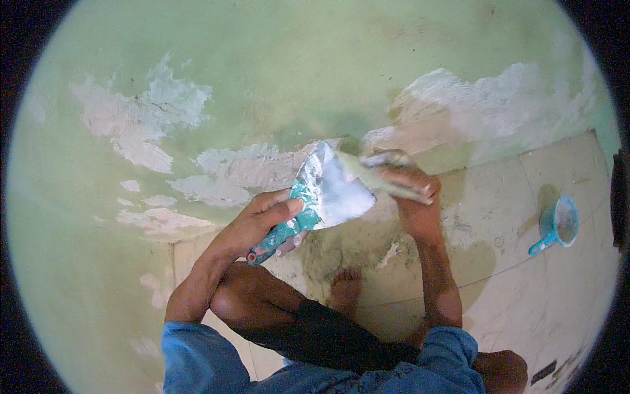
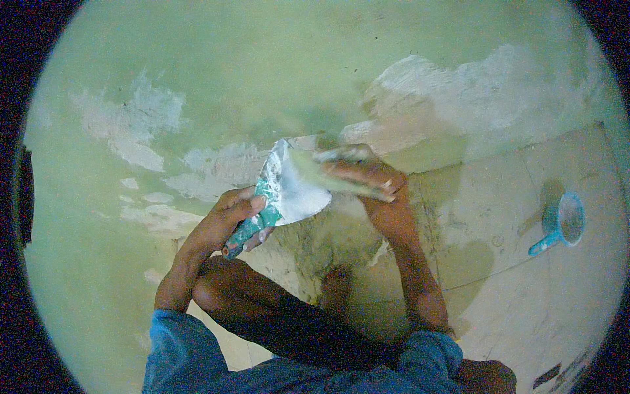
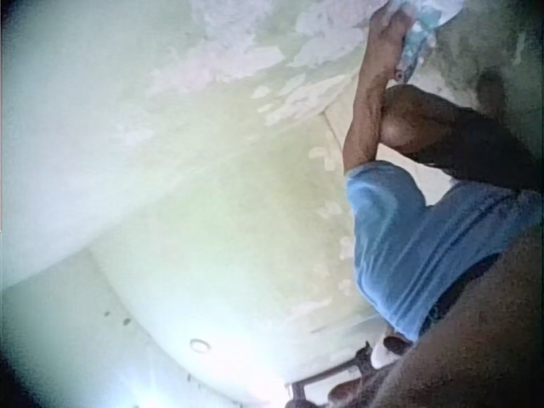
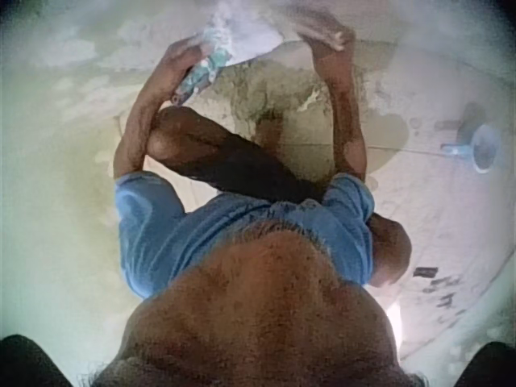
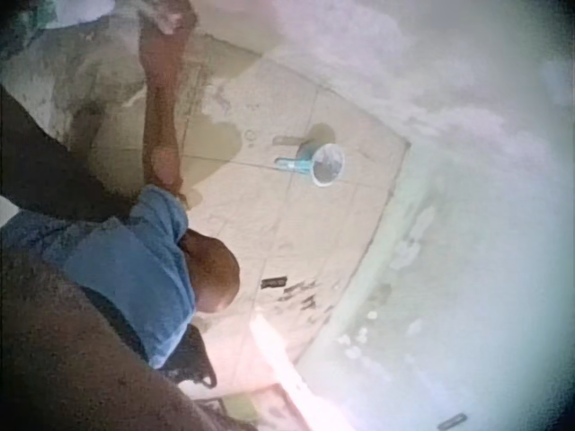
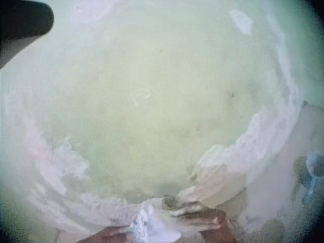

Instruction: The person applies a white patching compound to a damaged area of a green wall using a putty knife and a plastic spreader.

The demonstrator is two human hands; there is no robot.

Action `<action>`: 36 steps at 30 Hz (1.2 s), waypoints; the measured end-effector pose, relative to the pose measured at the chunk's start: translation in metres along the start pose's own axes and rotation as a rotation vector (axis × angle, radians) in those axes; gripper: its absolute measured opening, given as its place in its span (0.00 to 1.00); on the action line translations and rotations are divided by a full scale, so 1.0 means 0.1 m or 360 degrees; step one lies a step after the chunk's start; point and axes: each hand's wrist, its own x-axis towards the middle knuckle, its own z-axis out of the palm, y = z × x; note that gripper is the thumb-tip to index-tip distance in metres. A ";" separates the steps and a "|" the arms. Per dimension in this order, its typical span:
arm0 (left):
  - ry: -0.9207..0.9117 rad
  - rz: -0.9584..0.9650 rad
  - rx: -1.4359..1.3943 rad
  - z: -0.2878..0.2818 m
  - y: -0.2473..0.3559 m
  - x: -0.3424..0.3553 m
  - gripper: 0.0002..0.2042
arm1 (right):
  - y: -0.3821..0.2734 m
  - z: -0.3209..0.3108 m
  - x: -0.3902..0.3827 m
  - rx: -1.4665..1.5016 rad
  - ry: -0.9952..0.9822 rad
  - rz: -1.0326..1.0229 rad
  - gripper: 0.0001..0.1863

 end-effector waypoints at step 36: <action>0.0361 0.0991 0.1781 0.06 -0.07 0.13 0.34 | -0.16 0.36 -0.35 0.1777 0.0793 0.1082 0.14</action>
